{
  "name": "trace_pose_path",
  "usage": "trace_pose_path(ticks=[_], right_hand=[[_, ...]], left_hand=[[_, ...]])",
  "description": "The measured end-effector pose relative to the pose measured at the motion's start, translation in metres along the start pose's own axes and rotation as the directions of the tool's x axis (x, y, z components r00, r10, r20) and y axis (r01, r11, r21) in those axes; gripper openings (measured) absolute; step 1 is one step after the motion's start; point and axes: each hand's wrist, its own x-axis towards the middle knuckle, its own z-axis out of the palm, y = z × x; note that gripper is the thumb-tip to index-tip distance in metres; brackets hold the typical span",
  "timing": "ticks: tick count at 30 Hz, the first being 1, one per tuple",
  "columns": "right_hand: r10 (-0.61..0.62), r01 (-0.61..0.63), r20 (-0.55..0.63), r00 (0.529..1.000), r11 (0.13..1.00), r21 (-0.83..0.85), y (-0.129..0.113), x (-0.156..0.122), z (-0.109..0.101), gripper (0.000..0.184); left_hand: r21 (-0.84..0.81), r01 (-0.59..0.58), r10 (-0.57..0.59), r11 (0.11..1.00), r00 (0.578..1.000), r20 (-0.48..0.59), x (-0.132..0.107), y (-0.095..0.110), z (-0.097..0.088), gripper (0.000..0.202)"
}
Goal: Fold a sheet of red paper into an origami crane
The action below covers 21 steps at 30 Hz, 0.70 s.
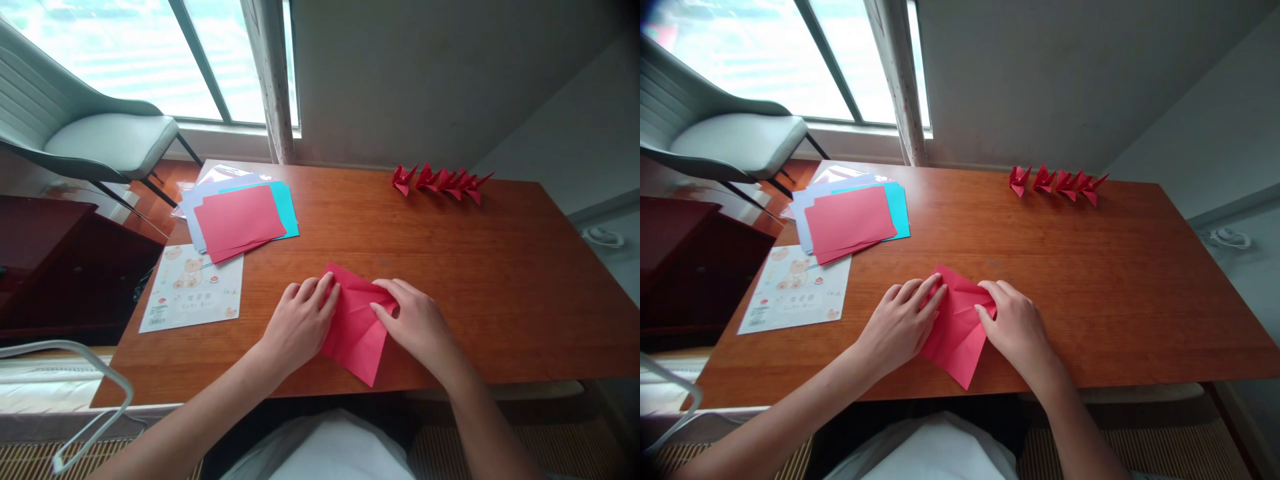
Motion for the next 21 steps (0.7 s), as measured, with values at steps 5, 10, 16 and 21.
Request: trace_pose_path(ticks=[5,10,16,21], right_hand=[[0.145,-0.122,-0.074,0.987,0.959,0.255,0.008,-0.011,0.002,0.015],[0.099,-0.057,-0.235,0.967,0.982,0.181,0.004,-0.019,0.011,0.007],[-0.367,0.396,-0.284,0.886,0.917,0.049,0.006,-0.021,0.024,0.046],[-0.560,0.575,-0.181,0.809,0.817,0.046,0.010,-0.018,0.020,0.054]], left_hand=[[0.000,0.019,-0.019,1.000,0.998,0.056,0.006,-0.001,-0.006,0.051],[0.005,0.030,-0.030,1.000,0.997,0.069,0.008,-0.006,-0.009,0.053],[0.001,-0.008,0.008,1.000,0.996,0.086,0.010,-0.014,-0.010,0.057],[0.006,-0.036,0.035,0.999,0.996,0.081,0.011,-0.019,-0.010,0.056]])
